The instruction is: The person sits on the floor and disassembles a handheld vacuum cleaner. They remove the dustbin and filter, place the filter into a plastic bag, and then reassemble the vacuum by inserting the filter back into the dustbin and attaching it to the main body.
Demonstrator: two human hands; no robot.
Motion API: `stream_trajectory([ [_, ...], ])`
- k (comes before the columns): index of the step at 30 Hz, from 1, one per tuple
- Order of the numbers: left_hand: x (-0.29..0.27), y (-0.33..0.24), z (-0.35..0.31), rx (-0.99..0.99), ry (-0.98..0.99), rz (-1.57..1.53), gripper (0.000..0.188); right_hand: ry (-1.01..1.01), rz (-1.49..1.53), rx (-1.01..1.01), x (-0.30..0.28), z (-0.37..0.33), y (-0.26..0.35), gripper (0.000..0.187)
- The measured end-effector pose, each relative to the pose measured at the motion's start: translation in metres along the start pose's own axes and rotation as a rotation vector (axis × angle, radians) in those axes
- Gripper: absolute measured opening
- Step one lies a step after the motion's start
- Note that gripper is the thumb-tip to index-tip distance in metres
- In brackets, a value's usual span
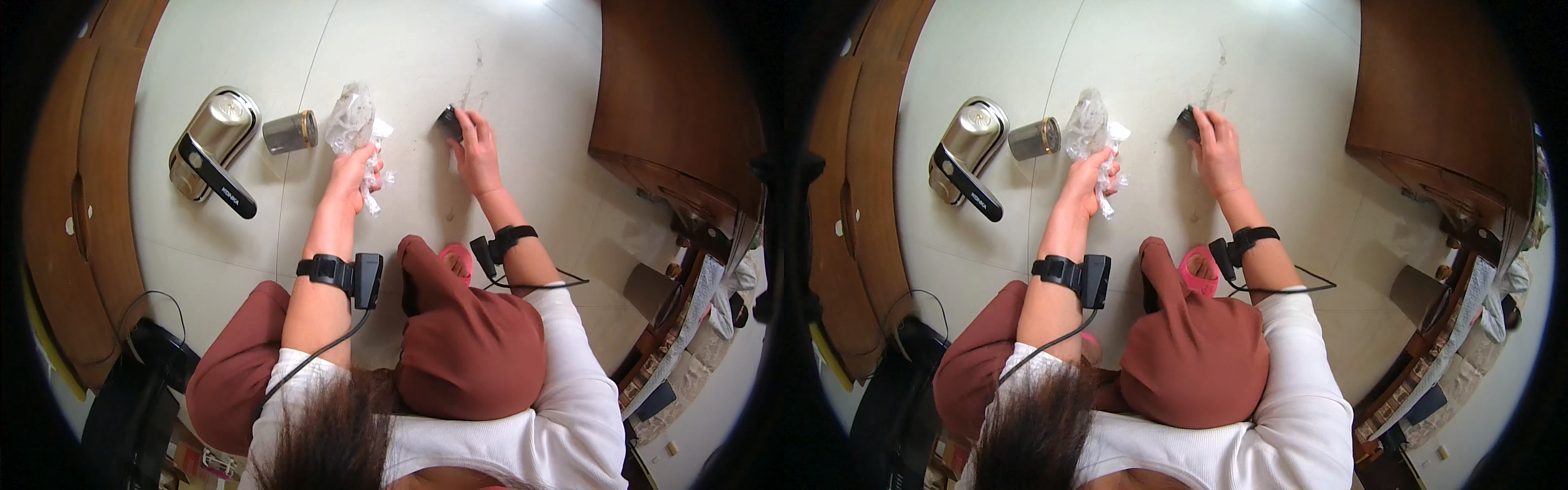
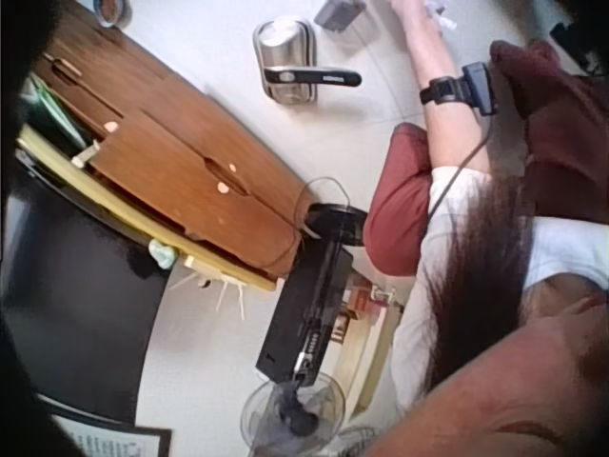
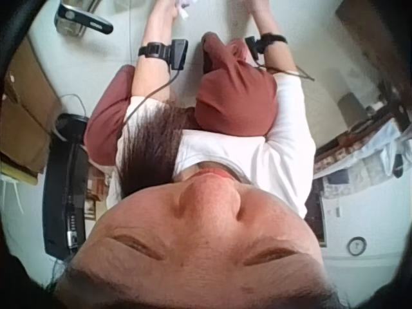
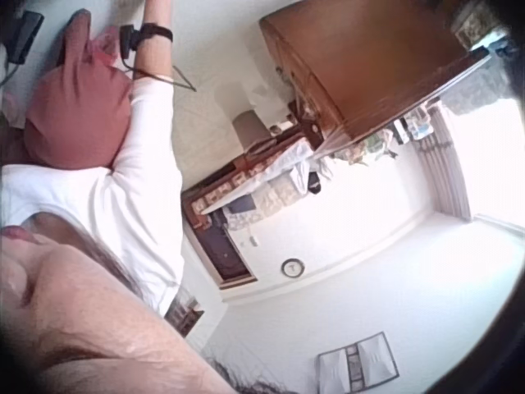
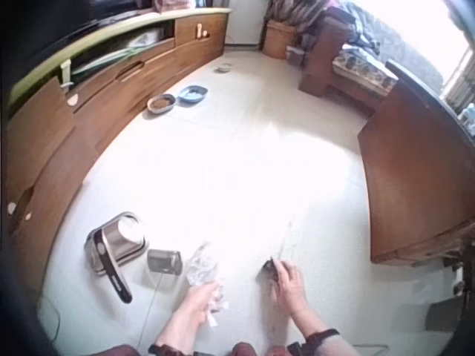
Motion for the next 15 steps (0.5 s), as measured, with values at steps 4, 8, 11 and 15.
stream_trajectory([
  [4, -0.003, 0.005, 0.000, 0.048, 0.060, 0.025, 0.022, -0.223, 0.042, 0.030, -0.017, 0.007, 0.015, 0.069],
  [8, 0.009, -0.013, 0.002, 0.185, -0.057, 0.153, 0.023, -0.277, -0.080, -0.057, -0.036, 0.009, 0.017, 0.074],
  [11, 0.018, -0.028, 0.011, 0.360, -0.173, 0.345, 0.029, -0.330, 0.015, -0.013, -0.040, 0.010, 0.008, 0.071],
  [15, 0.024, -0.051, 0.031, 0.544, -0.328, 0.681, 0.044, -0.388, 0.345, 0.247, -0.039, 0.000, -0.009, 0.067],
])
Point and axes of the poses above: each hand's wrist, its own z-axis towards the middle knuckle, its own x-axis out of the palm, y = z × x, the point moved 2 cm from there along z, towards the middle knuckle
